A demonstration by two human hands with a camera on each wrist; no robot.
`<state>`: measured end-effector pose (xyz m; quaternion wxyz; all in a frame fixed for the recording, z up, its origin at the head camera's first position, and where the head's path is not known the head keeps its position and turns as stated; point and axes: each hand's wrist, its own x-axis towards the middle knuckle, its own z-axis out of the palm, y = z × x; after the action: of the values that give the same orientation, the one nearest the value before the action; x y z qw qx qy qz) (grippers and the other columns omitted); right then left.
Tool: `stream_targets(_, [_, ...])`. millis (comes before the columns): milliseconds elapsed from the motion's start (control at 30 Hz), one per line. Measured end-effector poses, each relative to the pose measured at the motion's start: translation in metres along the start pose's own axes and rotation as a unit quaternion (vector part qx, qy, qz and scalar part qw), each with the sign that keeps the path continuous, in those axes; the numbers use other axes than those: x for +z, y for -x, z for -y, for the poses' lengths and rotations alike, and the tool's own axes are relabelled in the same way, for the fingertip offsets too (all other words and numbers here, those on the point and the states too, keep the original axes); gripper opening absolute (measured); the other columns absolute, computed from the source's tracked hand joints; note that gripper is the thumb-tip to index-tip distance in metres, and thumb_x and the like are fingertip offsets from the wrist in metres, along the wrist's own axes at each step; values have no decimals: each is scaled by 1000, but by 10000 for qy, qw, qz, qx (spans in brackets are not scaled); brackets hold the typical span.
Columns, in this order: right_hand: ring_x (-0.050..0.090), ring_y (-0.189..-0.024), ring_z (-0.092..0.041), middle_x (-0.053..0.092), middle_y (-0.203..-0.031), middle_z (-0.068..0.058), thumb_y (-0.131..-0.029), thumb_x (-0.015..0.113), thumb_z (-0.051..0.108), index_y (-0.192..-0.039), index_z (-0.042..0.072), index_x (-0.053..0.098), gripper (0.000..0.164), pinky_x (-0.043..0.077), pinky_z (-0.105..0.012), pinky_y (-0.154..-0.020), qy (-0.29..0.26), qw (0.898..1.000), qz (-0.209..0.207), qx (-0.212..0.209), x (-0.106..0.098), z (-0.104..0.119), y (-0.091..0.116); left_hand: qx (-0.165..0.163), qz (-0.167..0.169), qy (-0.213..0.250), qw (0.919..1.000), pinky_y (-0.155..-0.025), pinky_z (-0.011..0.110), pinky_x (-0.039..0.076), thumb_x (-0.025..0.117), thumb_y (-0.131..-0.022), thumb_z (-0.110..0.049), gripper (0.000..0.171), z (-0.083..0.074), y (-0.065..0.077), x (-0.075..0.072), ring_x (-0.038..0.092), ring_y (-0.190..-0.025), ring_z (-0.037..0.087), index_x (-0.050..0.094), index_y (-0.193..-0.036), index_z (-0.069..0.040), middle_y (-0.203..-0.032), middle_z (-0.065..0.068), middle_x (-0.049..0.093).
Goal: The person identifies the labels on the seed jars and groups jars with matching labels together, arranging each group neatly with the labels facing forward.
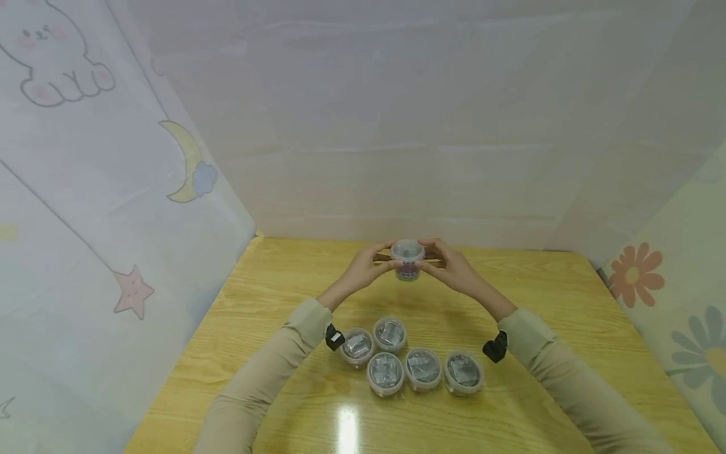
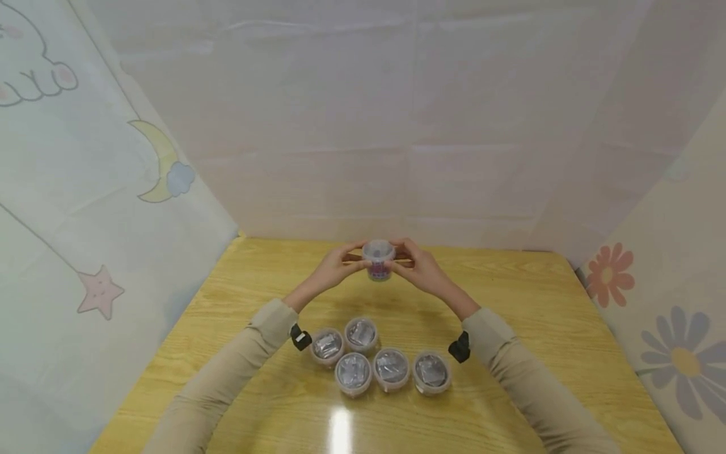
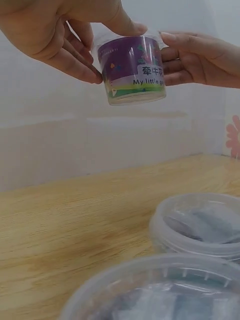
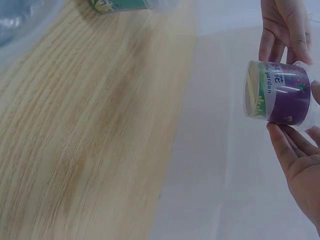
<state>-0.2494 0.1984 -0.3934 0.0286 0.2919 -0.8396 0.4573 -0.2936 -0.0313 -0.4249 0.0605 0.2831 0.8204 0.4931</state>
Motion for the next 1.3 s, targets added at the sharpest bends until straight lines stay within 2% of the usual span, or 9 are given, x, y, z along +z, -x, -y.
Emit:
stream_targets(200, [54,-112,-39,53,-122,-23,-92,58,13,-135,2,39,48,49,-50,-90,-36,10000,0,42,2,-25,-4,217,25,-440,9988,-84,28,54,61,-87,-36,64,4,-7,-1,58,-111,25,39,-141,-9,-135,9,49])
stream_targets(300, [55,-112,-35,54,-123,-19,-92,59,20,-136,8,39,50,50,-46,-89,5,10000,-4,43,3,-40,-5,245,83,-573,9980,-85,28,53,61,-87,-38,65,6,-10,-1,58,-111,24,39,-142,-11,-135,9,48])
stream_targets(433, [56,-112,-33,54,-124,-17,-91,60,26,-138,12,39,53,51,-44,-89,-36,10000,0,73,4,-48,-7,256,132,-724,9970,-86,28,53,60,-86,-41,66,7,-12,-2,58,-112,24,38,-142,-14,-138,9,46])
stream_targets(833, [55,-112,-37,52,-127,-21,-91,60,22,-142,8,34,59,51,-47,-89,165,9998,69,86,7,-58,-8,410,314,-737,9959,-86,27,53,59,-88,-38,65,13,-14,0,58,-112,24,37,-142,-11,-138,9,47])
stream_targets(967, [55,-113,-37,51,-129,-21,-91,61,24,-143,8,34,61,51,-46,-89,284,9994,104,170,8,-59,-9,363,397,-750,9957,-87,27,52,60,-88,-38,65,14,-14,-1,58,-113,25,37,-142,-11,-138,9,46])
stream_targets(1133, [55,-113,-36,52,-127,-22,-91,61,24,-142,6,35,60,51,-45,-89,465,9988,106,81,7,-60,-14,280,428,-839,9952,-89,30,52,59,-88,-39,65,14,-16,-5,55,-116,25,36,-143,-13,-140,7,44])
stream_targets(1300, [55,-113,-36,51,-129,-21,-90,61,24,-142,5,35,61,51,-45,-89,460,9988,155,38,5,-60,-18,330,495,-832,9947,-89,31,52,58,-89,-39,65,13,-18,-8,55,-116,26,36,-143,-12,-141,7,44])
